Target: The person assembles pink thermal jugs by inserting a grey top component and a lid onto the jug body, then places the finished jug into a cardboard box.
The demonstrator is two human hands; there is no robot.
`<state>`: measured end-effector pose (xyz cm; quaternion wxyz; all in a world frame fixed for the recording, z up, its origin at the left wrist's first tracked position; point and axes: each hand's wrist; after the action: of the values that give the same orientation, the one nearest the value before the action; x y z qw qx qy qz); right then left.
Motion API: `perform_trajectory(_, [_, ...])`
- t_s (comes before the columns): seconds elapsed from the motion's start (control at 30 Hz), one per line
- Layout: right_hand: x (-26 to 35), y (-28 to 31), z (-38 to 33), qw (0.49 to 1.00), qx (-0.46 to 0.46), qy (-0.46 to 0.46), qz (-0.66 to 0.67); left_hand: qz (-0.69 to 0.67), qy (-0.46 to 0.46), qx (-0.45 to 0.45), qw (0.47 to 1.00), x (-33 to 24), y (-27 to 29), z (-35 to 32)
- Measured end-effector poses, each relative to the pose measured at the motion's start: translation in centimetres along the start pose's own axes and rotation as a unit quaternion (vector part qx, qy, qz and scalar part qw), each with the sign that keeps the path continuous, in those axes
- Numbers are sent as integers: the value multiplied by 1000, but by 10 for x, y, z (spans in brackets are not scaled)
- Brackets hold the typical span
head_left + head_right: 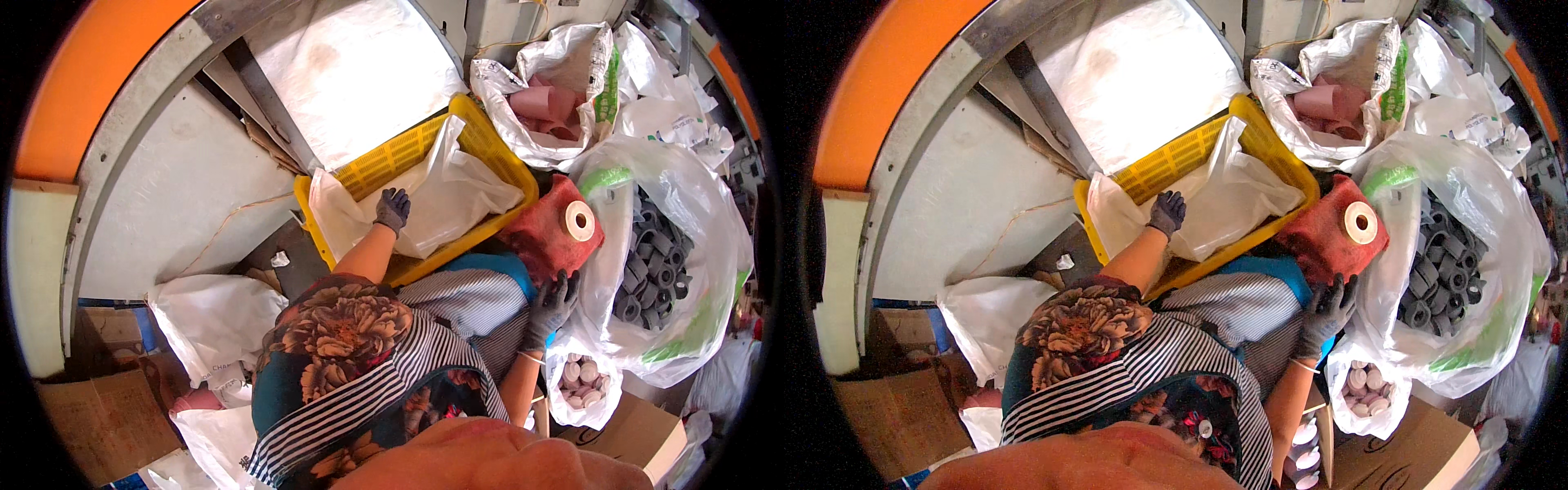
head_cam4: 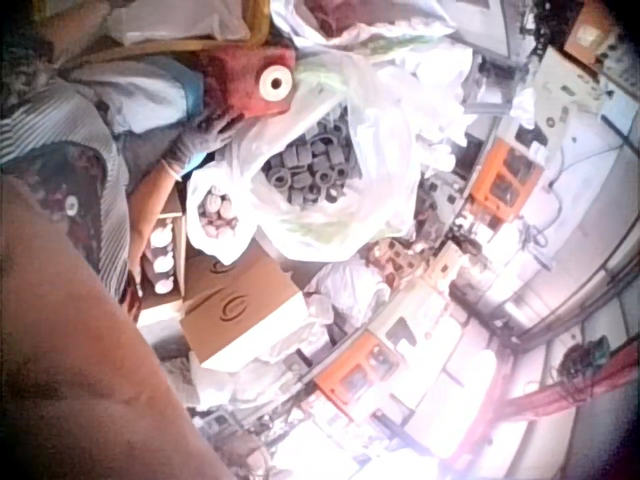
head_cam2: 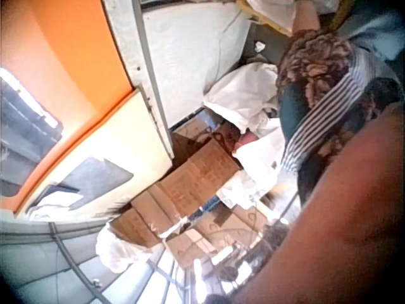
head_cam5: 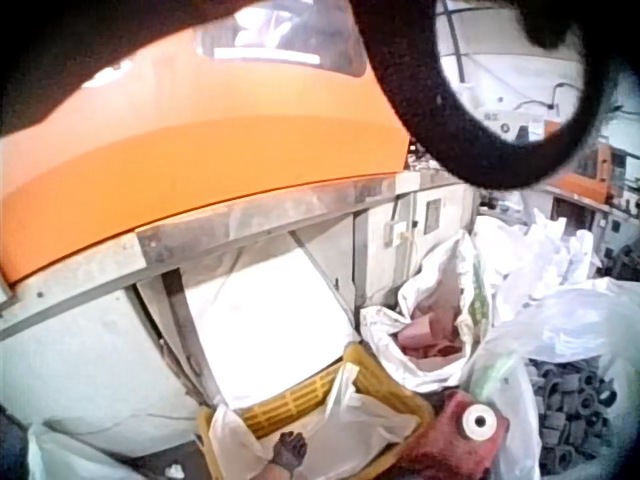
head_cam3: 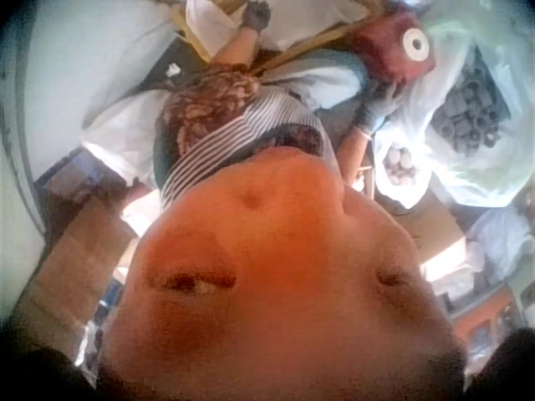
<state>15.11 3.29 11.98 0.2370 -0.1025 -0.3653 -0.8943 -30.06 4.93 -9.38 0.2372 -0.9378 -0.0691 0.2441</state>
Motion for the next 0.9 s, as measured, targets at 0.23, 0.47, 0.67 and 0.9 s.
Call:
perform_trajectory(0.23, [3,1,2,1000,14,-14,0,-15,25,35,999,3,-14,-18])
perform_trajectory(0.47, [4,2,4,999,27,-16,13,-5,33,30,999,7,-3,-19])
perform_trajectory(0.67, [5,2,4,999,31,-19,9,22,23,-13,999,0,-18,-28])
perform_trajectory(0.9, [1,-2,2,999,37,-32,23,-11,54,8,998,1,-12,-23])
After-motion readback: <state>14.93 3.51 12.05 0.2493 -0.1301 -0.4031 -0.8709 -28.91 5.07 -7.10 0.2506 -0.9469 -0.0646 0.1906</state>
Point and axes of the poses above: each hand's wrist, its own z-axis towards the middle knuckle, its own y-axis out of the back of the hand, x = y × z, and after that the axes turned 10 degrees about -x, right-handed
